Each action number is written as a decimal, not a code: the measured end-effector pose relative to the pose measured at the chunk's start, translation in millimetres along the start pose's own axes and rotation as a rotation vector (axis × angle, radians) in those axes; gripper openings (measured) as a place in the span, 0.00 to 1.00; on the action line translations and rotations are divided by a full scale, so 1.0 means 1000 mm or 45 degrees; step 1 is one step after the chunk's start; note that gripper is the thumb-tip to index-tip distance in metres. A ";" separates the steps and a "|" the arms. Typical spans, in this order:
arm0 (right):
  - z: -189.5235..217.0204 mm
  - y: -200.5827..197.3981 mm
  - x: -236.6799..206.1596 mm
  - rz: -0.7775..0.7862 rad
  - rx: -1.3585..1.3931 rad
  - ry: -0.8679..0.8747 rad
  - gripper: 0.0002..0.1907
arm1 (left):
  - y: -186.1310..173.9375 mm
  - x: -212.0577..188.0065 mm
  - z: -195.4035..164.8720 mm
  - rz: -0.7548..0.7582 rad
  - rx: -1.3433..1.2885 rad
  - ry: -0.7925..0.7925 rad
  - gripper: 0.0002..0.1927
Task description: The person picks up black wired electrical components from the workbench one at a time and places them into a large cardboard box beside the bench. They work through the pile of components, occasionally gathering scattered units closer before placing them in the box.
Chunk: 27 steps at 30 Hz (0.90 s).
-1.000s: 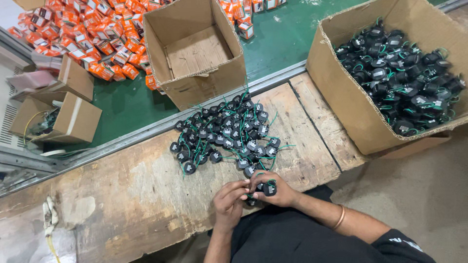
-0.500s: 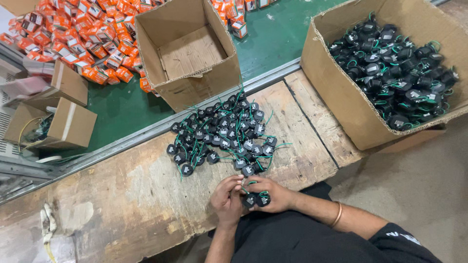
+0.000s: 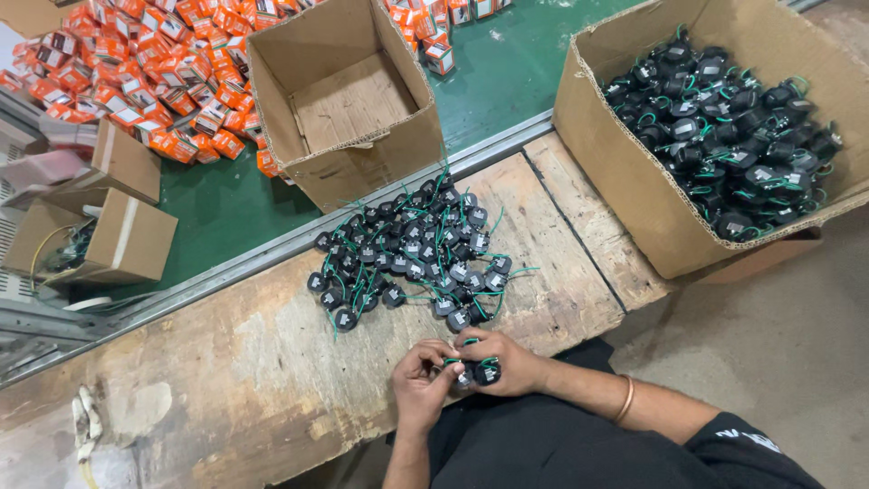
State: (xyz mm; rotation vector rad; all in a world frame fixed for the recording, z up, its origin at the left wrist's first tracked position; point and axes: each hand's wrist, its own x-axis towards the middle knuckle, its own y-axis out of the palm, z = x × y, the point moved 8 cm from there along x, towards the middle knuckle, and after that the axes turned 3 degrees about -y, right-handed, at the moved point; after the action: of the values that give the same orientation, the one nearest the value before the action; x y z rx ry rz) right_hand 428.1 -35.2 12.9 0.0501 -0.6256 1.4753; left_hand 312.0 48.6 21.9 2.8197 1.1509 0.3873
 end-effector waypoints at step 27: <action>0.039 -0.059 0.000 -0.059 -0.182 -0.112 0.21 | -0.088 0.029 -0.035 -0.603 1.370 0.334 0.13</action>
State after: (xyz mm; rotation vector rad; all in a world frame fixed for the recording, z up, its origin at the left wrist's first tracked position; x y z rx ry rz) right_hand 468.5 -58.7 65.9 0.0184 -0.7955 1.3857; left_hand 263.2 131.0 47.4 3.0933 2.6621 0.0901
